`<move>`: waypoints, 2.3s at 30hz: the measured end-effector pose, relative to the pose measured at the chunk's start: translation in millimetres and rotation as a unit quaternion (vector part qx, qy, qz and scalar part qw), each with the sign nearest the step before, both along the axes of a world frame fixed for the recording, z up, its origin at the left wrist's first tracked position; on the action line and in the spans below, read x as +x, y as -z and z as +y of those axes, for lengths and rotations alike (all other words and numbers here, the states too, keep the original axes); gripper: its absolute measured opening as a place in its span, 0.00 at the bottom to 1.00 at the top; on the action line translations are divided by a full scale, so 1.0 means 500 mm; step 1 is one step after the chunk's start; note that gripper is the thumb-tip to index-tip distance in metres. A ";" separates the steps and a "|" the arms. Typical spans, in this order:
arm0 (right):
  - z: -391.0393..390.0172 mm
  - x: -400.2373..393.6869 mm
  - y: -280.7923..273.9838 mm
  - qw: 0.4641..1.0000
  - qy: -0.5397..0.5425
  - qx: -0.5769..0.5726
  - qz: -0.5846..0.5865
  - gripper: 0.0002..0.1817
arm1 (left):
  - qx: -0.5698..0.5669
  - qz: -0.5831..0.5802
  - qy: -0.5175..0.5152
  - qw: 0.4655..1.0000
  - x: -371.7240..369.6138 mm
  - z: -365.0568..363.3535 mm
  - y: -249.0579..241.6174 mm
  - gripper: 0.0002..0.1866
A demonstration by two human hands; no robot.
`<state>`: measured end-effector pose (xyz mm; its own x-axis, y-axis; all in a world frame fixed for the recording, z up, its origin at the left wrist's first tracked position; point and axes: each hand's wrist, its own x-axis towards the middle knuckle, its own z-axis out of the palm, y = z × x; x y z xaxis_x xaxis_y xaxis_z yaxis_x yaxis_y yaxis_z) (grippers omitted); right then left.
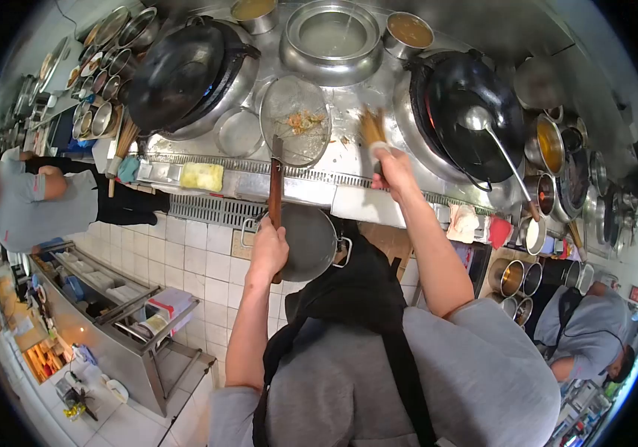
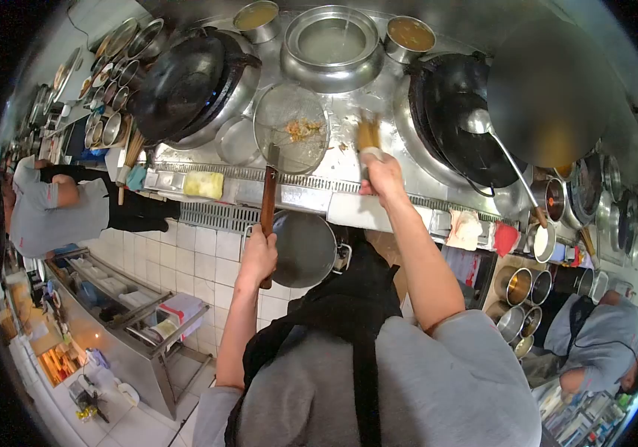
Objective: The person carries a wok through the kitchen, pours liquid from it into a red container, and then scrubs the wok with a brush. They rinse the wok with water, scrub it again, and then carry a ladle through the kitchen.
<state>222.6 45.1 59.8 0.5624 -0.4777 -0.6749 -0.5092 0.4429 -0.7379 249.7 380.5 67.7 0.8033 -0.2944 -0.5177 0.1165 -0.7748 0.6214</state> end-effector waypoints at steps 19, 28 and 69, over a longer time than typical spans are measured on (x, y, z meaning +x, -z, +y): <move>0.061 0.009 -0.031 0.995 0.025 0.056 -0.081 0.27 | -0.152 0.121 -0.102 0.976 0.026 -0.013 0.008 0.06; 0.176 0.084 0.115 0.987 0.104 0.118 -0.026 0.17 | 0.004 -0.084 0.077 0.993 0.035 0.005 -0.011 0.11; -0.193 0.109 0.070 0.896 -0.285 -0.328 0.088 0.29 | 0.027 -0.056 0.030 0.998 0.056 -0.049 0.003 0.16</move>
<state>277.4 -51.2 25.0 0.7535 -0.4726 -0.4570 -0.6494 -0.4262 -0.6298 277.8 355.9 66.1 0.8387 -0.3183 -0.4418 0.0008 -0.8107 0.5854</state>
